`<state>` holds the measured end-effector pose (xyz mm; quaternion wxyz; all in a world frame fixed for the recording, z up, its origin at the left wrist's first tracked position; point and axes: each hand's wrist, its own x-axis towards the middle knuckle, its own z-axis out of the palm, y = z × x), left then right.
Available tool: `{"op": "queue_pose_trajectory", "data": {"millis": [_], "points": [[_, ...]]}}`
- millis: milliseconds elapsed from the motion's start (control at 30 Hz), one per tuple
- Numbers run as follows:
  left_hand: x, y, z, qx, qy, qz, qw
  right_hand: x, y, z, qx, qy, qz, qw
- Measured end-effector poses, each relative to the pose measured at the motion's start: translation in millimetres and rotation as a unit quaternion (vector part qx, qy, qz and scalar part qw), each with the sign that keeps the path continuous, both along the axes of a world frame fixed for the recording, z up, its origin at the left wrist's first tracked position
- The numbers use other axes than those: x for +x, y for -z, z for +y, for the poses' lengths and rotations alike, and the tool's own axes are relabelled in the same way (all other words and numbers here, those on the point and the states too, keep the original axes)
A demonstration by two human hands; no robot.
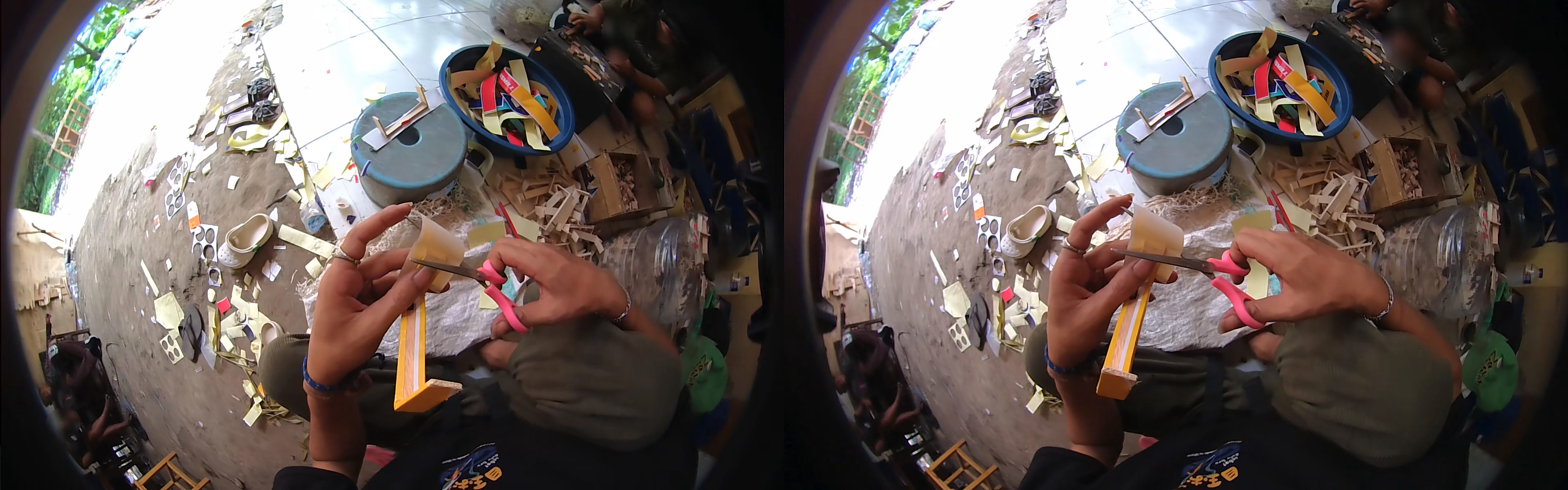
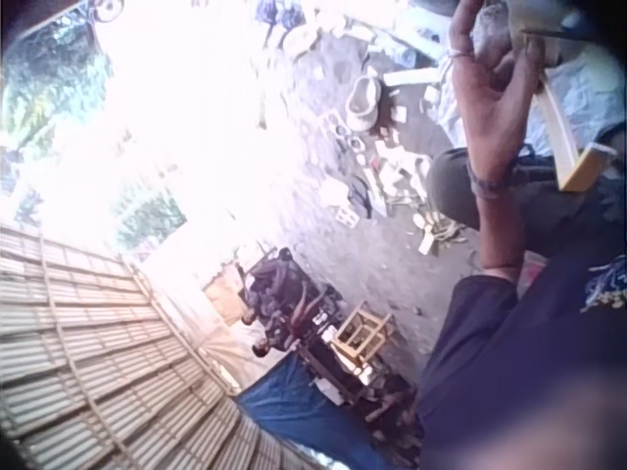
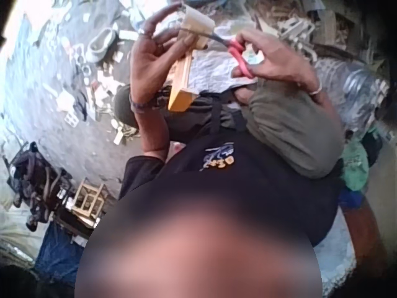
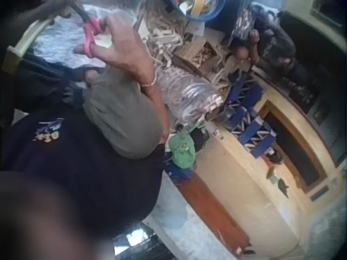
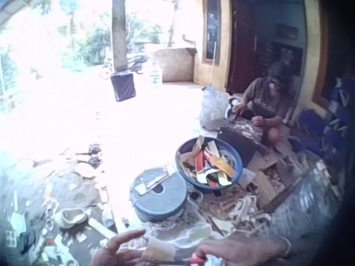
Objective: The person folds a yellow printed cardboard strip into an L-shaped frame and trims it with scissors. They then attach a small white foam piece to the frame and continue folding and cutting to refine the shape.
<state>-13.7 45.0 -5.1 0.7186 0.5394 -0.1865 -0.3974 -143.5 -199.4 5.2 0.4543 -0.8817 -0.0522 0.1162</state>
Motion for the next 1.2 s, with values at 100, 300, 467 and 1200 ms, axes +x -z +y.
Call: {"op": "queue_pose_trajectory", "data": {"millis": [100, 300, 467, 1200], "points": [[-1.7, -0.3, -1.2, 0.002, -0.004, 0.006, 1.0, -0.8, 3.0, -1.1, -0.002, -0.002, 0.0, 1.0], [-2.4, -1.7, -3.2, 0.003, -0.004, 0.016, 1.0, -1.3, 3.1, -2.3, -0.006, -0.005, -0.003, 1.0], [-3.4, -2.3, -5.5, 0.0, -0.009, 0.017, 1.0, -1.7, 1.9, -3.1, -0.01, -0.002, 0.014, 1.0], [-4.8, -2.2, -6.4, -0.008, -0.013, 0.011, 1.0, -2.7, 3.2, -4.9, -0.011, -0.01, 0.021, 1.0]]}}
